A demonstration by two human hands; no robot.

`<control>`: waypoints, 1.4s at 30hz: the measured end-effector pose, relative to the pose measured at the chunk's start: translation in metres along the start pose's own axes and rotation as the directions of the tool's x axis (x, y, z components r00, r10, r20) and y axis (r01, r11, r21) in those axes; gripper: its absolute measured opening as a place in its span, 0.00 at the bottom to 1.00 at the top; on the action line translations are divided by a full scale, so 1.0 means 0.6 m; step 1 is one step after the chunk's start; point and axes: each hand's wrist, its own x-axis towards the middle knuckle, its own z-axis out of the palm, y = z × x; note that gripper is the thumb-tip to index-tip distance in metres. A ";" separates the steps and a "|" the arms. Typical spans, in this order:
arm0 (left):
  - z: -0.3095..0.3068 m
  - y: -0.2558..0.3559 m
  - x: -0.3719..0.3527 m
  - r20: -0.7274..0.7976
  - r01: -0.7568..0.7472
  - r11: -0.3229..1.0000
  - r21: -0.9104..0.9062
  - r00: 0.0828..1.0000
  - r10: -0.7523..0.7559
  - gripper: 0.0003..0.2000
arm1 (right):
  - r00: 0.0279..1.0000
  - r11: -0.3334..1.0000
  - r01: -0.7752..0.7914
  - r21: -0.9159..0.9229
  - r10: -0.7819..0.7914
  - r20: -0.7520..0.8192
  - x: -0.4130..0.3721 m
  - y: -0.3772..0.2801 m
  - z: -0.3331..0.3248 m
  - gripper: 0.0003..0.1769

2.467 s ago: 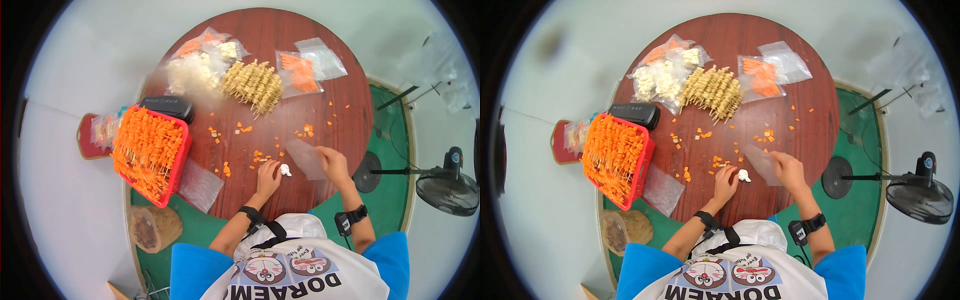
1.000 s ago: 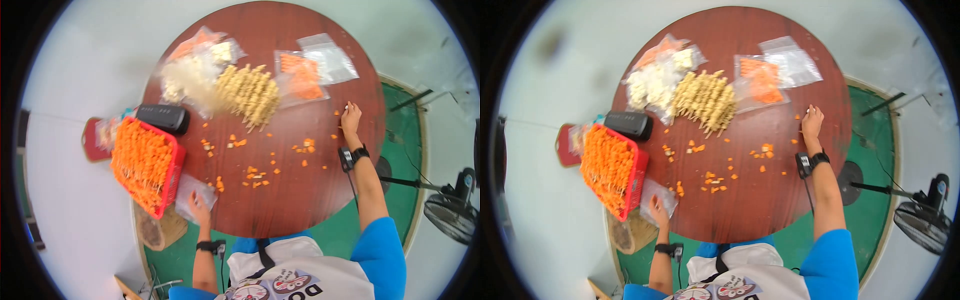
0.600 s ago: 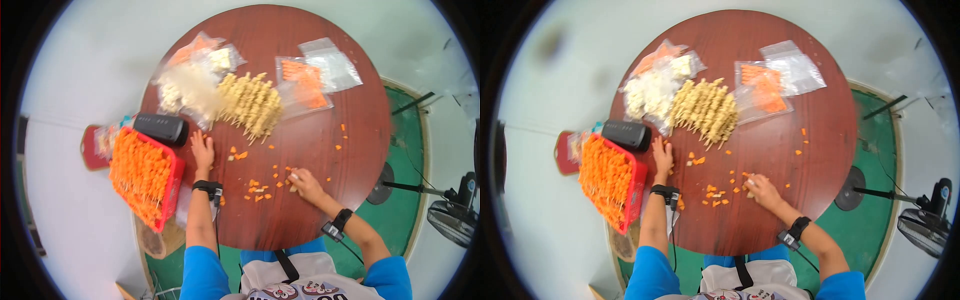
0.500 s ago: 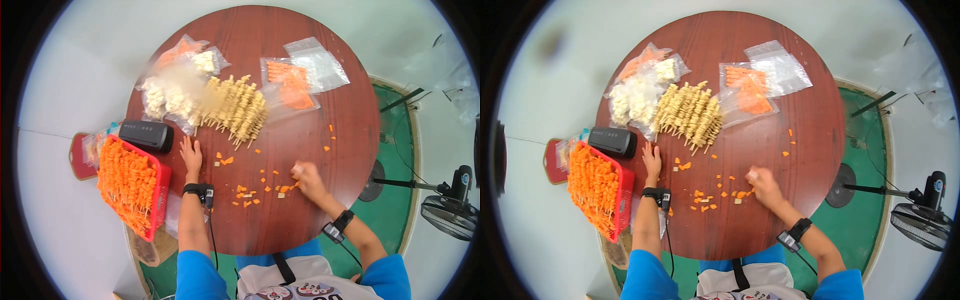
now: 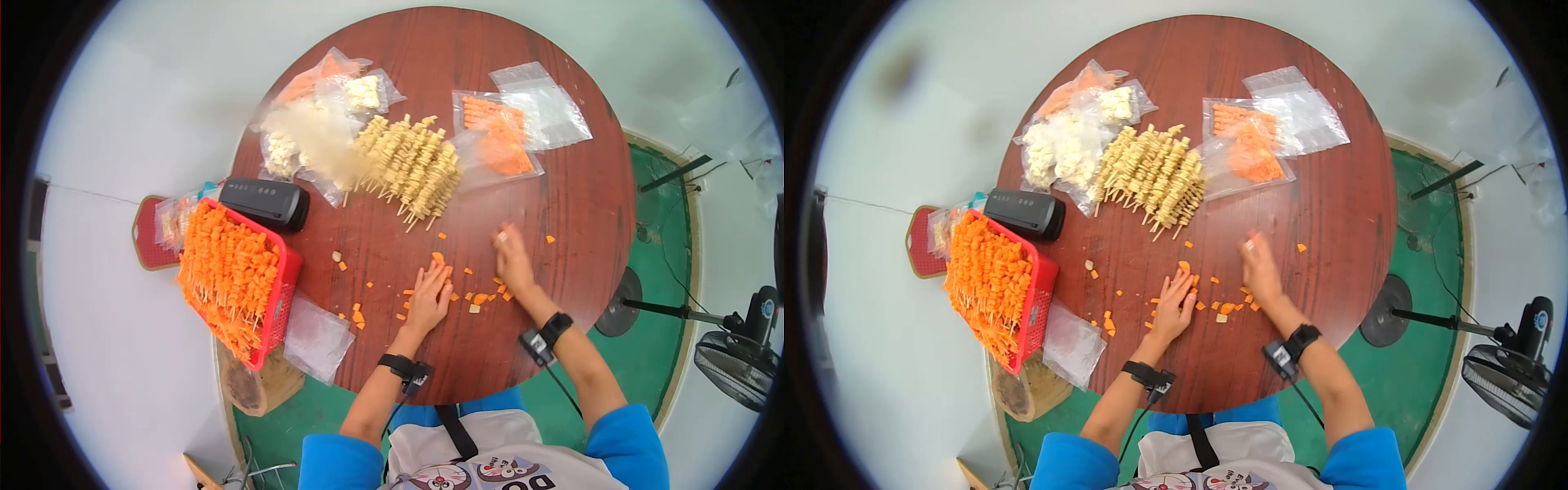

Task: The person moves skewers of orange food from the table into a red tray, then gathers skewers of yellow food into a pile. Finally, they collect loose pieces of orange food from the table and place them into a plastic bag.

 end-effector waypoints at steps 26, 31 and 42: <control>-0.105 -0.082 -0.105 -0.687 0.564 0.802 0.196 0.663 -0.298 0.18 | 0.964 0.997 0.053 -0.057 -0.066 -0.256 0.002 -0.032 -0.056 0.10; -0.078 -0.128 -0.143 -0.460 0.553 0.809 0.201 0.782 -0.420 0.26 | 0.881 0.951 -0.263 -0.165 0.166 -0.443 -0.045 0.096 -0.099 0.13; -0.009 -0.018 -0.087 -0.460 0.240 0.970 -0.039 0.858 -0.230 0.24 | 0.998 0.969 0.050 0.243 -0.038 -0.054 -0.134 -0.179 0.051 0.15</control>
